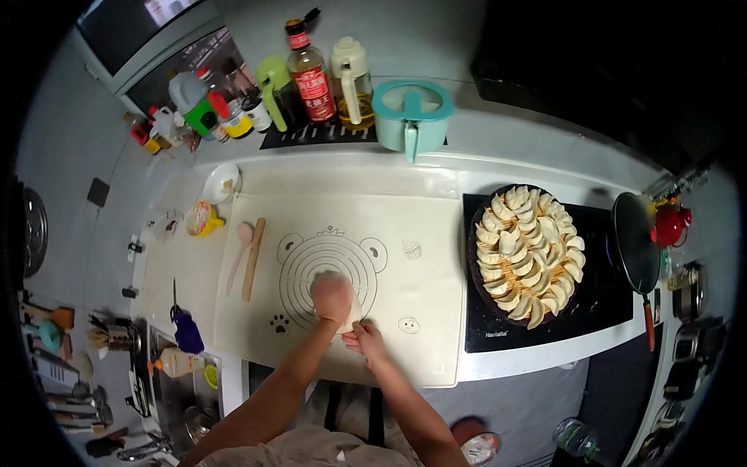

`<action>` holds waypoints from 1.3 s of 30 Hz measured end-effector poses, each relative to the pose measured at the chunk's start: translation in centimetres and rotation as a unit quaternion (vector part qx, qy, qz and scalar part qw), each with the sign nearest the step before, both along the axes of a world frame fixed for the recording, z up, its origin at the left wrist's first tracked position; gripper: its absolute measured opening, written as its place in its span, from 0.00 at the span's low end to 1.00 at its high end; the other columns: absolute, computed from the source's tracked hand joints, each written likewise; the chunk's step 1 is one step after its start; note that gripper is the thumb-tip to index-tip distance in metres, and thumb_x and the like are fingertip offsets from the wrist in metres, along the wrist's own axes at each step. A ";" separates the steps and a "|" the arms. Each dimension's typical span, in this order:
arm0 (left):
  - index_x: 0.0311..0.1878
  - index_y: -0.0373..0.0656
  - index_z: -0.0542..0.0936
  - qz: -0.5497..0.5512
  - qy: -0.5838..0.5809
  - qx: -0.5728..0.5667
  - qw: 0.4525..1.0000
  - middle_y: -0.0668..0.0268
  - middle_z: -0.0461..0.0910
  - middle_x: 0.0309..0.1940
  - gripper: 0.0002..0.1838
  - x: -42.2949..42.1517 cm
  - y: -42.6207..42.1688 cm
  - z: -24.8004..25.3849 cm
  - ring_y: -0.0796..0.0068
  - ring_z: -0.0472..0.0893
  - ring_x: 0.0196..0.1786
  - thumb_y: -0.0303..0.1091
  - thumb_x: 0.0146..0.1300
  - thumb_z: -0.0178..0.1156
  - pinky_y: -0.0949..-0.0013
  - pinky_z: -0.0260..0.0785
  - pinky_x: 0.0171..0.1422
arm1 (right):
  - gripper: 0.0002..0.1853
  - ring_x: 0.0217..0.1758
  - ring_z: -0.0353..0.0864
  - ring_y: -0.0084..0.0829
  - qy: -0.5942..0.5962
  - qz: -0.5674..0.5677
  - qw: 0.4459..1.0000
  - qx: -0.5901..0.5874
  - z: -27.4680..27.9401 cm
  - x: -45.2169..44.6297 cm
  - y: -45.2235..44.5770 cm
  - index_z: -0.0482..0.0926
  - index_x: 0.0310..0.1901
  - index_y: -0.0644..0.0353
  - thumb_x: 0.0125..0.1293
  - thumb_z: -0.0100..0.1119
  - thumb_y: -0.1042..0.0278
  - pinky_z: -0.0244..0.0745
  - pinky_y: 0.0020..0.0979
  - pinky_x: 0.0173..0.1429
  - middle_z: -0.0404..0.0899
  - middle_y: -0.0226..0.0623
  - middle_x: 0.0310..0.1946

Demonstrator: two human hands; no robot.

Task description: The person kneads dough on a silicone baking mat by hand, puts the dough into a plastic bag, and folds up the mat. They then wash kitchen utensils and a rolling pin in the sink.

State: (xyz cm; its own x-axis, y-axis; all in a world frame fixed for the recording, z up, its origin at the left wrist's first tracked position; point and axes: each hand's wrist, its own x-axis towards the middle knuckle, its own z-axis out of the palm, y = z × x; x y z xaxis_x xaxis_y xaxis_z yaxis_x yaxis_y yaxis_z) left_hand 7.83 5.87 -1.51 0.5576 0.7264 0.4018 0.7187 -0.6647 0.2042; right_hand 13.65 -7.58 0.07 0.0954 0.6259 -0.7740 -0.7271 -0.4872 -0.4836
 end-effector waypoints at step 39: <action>0.17 0.44 0.73 -0.088 -0.079 -0.099 0.988 0.61 0.74 0.18 0.18 1.5 1.6 0.7 0.59 0.74 0.23 0.43 0.58 0.48 0.59 0.67 0.32 | 0.25 0.32 0.77 0.19 -0.240 0.042 0.970 -0.004 3.9 1.6 4.3 0.61 0.60 0.61 0.65 0.50 0.57 0.75 0.21 0.27 0.76 0.34 0.36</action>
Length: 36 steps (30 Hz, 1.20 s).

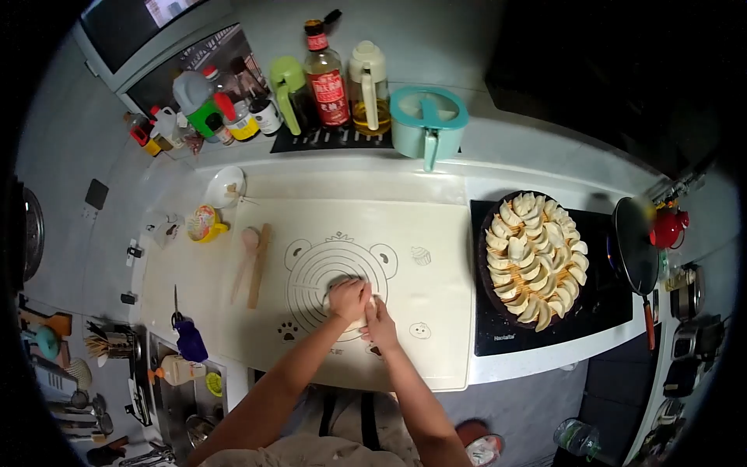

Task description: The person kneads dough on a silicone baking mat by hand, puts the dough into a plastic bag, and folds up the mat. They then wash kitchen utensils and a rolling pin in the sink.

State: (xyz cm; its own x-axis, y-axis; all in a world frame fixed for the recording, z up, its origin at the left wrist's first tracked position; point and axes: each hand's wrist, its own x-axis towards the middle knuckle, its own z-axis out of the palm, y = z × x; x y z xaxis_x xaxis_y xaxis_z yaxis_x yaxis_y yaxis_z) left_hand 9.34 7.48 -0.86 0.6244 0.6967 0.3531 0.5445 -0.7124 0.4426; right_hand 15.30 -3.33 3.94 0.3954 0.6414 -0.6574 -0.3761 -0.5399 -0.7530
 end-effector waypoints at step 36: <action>0.56 0.35 0.69 0.097 -0.333 -0.380 0.858 0.59 0.71 0.55 0.20 -8.0 -8.5 0.9 0.71 0.68 0.58 0.37 0.70 0.37 0.69 0.57 0.63 | 0.22 0.59 0.65 0.37 -0.293 -0.013 0.917 0.270 0.2 -4.3 -2.5 0.69 0.54 0.64 0.70 0.34 0.57 0.56 0.31 0.64 0.70 0.42 0.54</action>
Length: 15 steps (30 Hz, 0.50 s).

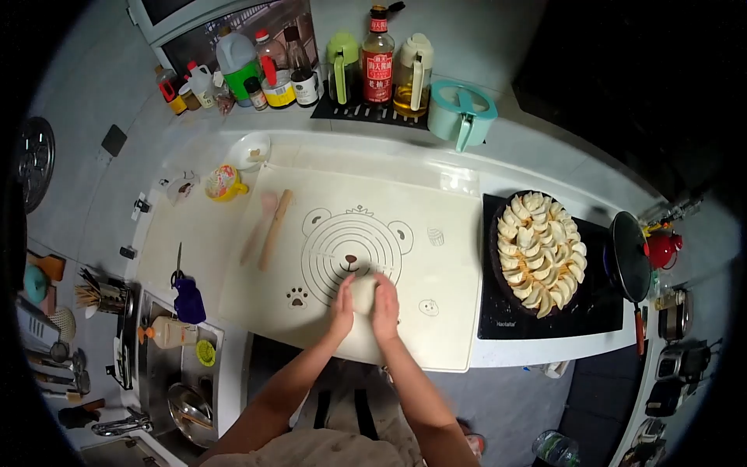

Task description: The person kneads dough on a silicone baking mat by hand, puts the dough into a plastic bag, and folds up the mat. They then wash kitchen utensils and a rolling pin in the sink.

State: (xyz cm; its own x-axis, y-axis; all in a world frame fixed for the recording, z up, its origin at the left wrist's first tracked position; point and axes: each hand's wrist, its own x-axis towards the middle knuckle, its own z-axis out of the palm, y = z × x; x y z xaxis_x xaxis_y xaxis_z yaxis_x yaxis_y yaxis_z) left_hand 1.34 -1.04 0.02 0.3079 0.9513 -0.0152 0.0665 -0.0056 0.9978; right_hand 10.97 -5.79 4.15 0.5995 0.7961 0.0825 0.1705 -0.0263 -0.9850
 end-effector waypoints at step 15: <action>0.53 0.37 0.72 -0.063 0.168 0.198 0.964 0.55 0.73 0.52 0.17 2.8 1.4 -2.6 0.56 0.71 0.55 0.32 0.65 0.42 0.61 0.60 0.61 | 0.21 0.54 0.72 0.42 -0.111 -0.101 0.987 -0.054 -6.2 0.6 0.8 0.74 0.49 0.67 0.69 0.35 0.60 0.63 0.35 0.60 0.74 0.49 0.49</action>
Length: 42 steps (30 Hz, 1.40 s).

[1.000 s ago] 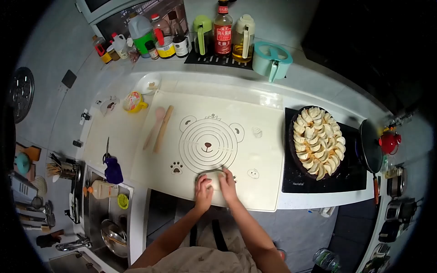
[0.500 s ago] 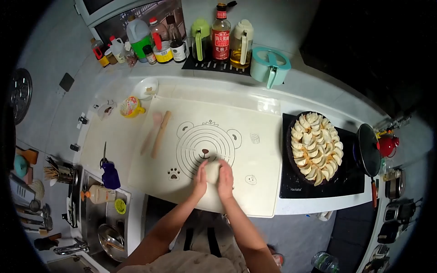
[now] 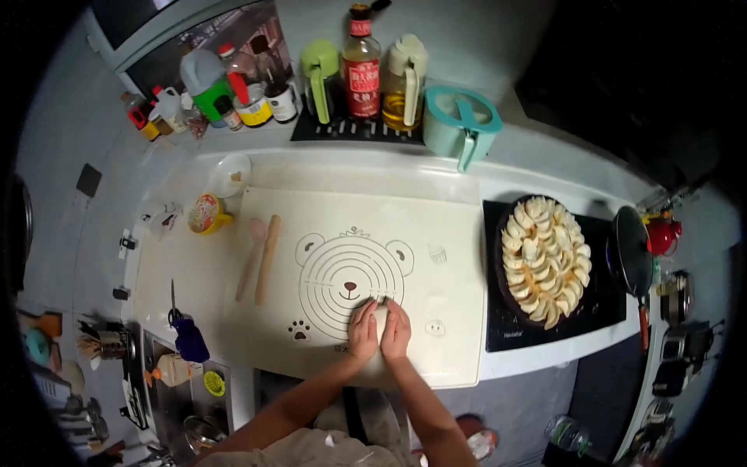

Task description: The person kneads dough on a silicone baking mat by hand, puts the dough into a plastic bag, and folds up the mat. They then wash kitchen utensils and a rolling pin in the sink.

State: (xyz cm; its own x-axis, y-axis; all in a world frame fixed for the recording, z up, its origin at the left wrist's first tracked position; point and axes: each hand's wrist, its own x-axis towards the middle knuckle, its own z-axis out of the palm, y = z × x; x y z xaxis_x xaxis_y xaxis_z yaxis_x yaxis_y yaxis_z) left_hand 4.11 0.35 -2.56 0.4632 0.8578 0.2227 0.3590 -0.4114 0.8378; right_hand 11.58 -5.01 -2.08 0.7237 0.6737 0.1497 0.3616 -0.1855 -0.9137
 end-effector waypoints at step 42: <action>0.57 0.41 0.68 0.124 0.041 -0.049 0.990 0.52 0.66 0.58 0.19 -9.9 -9.6 1.1 0.51 0.65 0.60 0.31 0.61 0.50 0.59 0.59 0.63 | 0.27 0.63 0.56 0.56 -0.295 0.127 0.940 -0.115 1.7 -4.2 -0.8 0.63 0.58 0.65 0.55 0.50 0.67 0.50 0.50 0.64 0.58 0.56 0.61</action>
